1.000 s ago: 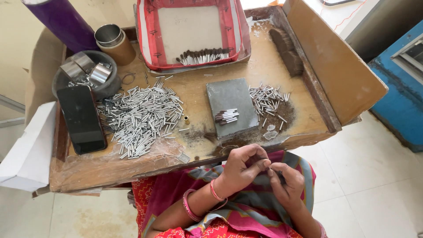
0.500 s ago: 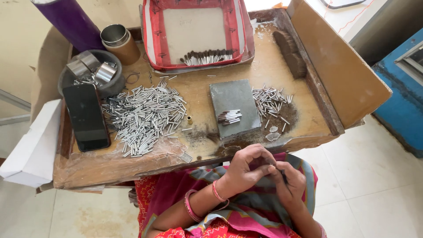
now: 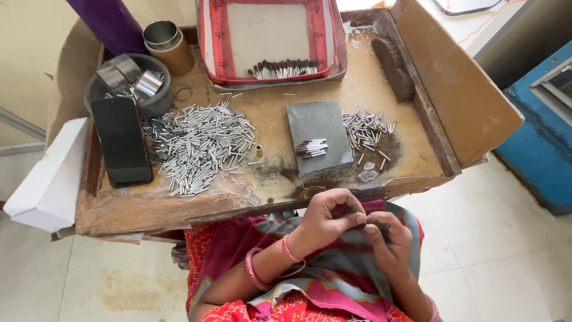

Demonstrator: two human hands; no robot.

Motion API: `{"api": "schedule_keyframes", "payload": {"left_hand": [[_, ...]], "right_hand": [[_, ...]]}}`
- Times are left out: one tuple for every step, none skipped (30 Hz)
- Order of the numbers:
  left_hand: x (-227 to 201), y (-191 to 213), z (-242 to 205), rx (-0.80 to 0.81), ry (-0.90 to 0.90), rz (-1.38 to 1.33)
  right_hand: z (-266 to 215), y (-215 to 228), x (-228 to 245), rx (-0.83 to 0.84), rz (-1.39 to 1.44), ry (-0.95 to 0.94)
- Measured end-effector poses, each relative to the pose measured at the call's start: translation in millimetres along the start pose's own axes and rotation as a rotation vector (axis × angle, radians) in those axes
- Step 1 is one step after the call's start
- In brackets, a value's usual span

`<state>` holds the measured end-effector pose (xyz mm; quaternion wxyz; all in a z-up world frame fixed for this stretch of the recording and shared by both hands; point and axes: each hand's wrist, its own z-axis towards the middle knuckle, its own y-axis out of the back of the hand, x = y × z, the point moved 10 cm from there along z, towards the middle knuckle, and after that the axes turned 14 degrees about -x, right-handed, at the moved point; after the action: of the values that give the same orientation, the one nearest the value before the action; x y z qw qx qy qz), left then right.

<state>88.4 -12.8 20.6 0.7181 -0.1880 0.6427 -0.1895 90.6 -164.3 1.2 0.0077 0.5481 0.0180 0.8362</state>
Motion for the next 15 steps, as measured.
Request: {"api": "schedule_keyframes", "payload": {"left_hand": [[0.0,-1.8,-1.3,0.000,0.001,-0.002],[-2.9,-2.2,-2.2,-0.015,-0.061,0.135],[-6.5,-1.9,-3.8,-0.034,-0.122,0.273],[-6.5,-1.9,-3.7,-0.036,-0.121,0.272],[-4.9,-3.1,-3.2,-0.014,-0.083,0.196],[-3.3,-4.6,-2.6,0.009,-0.045,0.119],[-4.9,-4.7,-2.9,0.010,-0.042,0.120],[-4.7,-4.5,-2.8,0.008,-0.019,0.106],[-4.5,-4.6,-2.4,0.006,0.005,0.091],[-7.1,-4.8,-1.8,0.007,0.008,0.090],[-23.7,-4.5,-1.7,-0.010,-0.177,0.269],[-39.8,-6.6,-4.1,-0.027,-0.362,0.447],[-41.3,-7.3,-5.3,-0.029,-0.359,0.448],[-45.7,-9.6,-7.9,-0.023,-0.394,0.460],[-50.2,-12.1,-10.3,-0.016,-0.430,0.472]], "right_hand": [[0.0,1.7,0.3,0.000,-0.002,-0.001],[0.0,3.2,2.4,0.000,-0.038,0.025],[-0.2,3.6,4.2,0.001,-0.073,0.049],[-0.4,5.8,4.5,0.003,-0.073,0.048],[0.0,5.0,6.3,0.025,-0.090,0.072],[0.6,4.3,7.8,0.047,-0.108,0.097],[1.6,1.1,13.8,0.045,-0.108,0.095],[2.3,-2.9,22.8,0.047,-0.149,0.139],[3.4,-6.8,31.9,0.051,-0.192,0.183],[3.2,-7.4,30.9,0.049,-0.193,0.181],[3.0,-7.9,31.8,0.037,-0.225,0.210],[2.6,-8.4,32.7,0.026,-0.256,0.239],[3.3,-9.7,34.6,0.026,-0.256,0.235],[4.0,-10.4,36.5,0.022,-0.258,0.230],[4.9,-11.1,38.3,0.015,-0.261,0.227]]}}
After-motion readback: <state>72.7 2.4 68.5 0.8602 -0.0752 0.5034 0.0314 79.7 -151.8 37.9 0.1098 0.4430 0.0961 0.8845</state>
